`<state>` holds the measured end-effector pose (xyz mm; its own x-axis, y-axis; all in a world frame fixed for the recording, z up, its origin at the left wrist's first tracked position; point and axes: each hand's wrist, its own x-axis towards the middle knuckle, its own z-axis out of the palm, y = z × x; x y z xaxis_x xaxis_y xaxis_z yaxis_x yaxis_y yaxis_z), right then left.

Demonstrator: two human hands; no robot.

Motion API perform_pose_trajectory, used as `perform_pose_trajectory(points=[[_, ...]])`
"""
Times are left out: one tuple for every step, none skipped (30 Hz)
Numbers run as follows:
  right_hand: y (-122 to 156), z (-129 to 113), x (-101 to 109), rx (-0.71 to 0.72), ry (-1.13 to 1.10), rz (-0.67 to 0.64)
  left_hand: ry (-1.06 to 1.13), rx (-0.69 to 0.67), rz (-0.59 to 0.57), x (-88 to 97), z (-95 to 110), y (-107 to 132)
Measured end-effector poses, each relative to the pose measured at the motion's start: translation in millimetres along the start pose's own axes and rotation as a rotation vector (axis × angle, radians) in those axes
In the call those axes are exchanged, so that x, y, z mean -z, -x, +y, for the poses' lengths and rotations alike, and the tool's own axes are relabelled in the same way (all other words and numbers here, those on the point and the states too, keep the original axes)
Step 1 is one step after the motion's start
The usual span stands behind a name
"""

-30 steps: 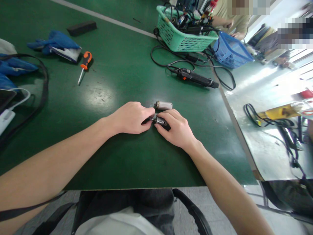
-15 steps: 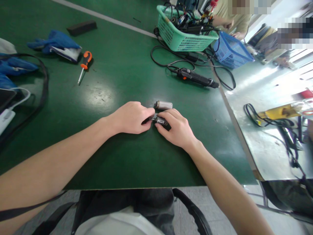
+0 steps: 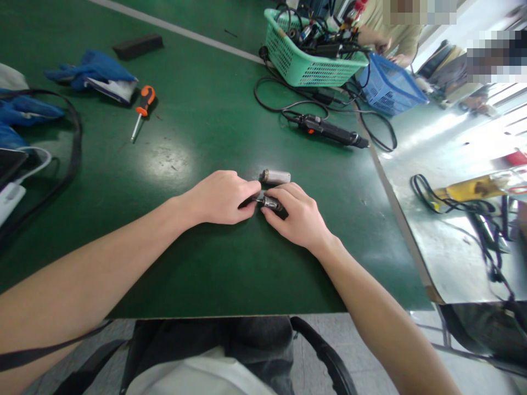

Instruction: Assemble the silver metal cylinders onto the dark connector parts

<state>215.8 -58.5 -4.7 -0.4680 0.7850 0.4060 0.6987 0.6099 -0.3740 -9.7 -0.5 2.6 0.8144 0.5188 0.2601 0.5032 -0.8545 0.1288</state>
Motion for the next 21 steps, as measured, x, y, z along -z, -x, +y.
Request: perform_pose_trajectory(points=[[0.2,0.1,-0.2,0.000,-0.001,0.001,0.000,0.001,-0.002,-0.1,0.0,0.0],[0.4,0.3,-0.4,0.002,-0.002,0.002,0.000,0.002,-0.002,-0.3,0.0,0.0],[0.6,0.4,-0.6,0.004,-0.002,0.004,0.001,0.003,-0.002,-0.6,0.0,0.0],[0.8,0.6,-0.8,0.007,-0.002,0.005,0.001,0.003,-0.002,-0.8,-0.1,0.0],[0.9,0.7,-1.0,0.009,-0.002,0.006,0.002,0.003,-0.002,-0.9,-0.2,-0.1],[1.0,0.9,-1.1,0.010,-0.001,0.006,0.002,0.003,-0.001,-1.0,-0.2,-0.1],[1.1,1.0,-1.2,0.011,0.001,0.009,0.001,0.002,-0.001,-1.0,-0.3,-0.1],[1.1,1.1,-1.2,0.012,0.001,0.011,-0.001,0.000,-0.001,-1.0,-0.3,-0.1],[1.0,1.1,-1.1,0.012,0.001,0.014,-0.003,-0.001,-0.003,-1.0,-0.3,0.0],[0.8,1.0,-1.0,0.012,0.000,0.016,-0.007,-0.003,-0.003,-1.0,-0.3,0.1],[0.6,0.9,-0.9,0.013,-0.001,0.017,-0.008,-0.005,-0.003,-1.0,-0.4,0.2],[0.4,0.6,-0.7,0.013,-0.001,0.017,-0.012,-0.004,-0.004,-1.2,-0.5,0.4],[0.2,0.3,-0.5,0.013,-0.001,0.016,-0.012,-0.007,-0.002,-1.4,-0.6,0.6],[0.0,0.0,-0.4,0.012,-0.001,0.015,-0.014,-0.009,-0.001,-1.8,-0.7,0.8],[0.0,-0.2,-0.4,0.011,0.000,0.014,-0.015,-0.011,-0.001,-2.1,-0.9,0.9],[0.0,-0.4,-0.4,0.011,0.001,0.014,-0.017,-0.012,-0.001,-2.5,-1.1,1.0],[0.1,-0.5,-0.5,0.013,0.001,0.014,-0.019,-0.012,0.000,-2.8,-1.3,1.0],[0.3,-0.5,-0.5,0.017,0.001,0.014,-0.021,-0.011,0.002,-2.9,-1.5,0.9],[0.5,-0.4,-0.4,0.022,0.001,0.012,-0.021,-0.010,0.003,-2.9,-1.6,0.8],[0.7,-0.2,0.0,0.025,0.000,0.008,-0.020,-0.010,0.003,-2.8,-1.7,0.6],[0.9,0.1,0.6,0.028,-0.001,-0.001,-0.016,-0.011,0.002,-2.6,-1.8,0.4]])
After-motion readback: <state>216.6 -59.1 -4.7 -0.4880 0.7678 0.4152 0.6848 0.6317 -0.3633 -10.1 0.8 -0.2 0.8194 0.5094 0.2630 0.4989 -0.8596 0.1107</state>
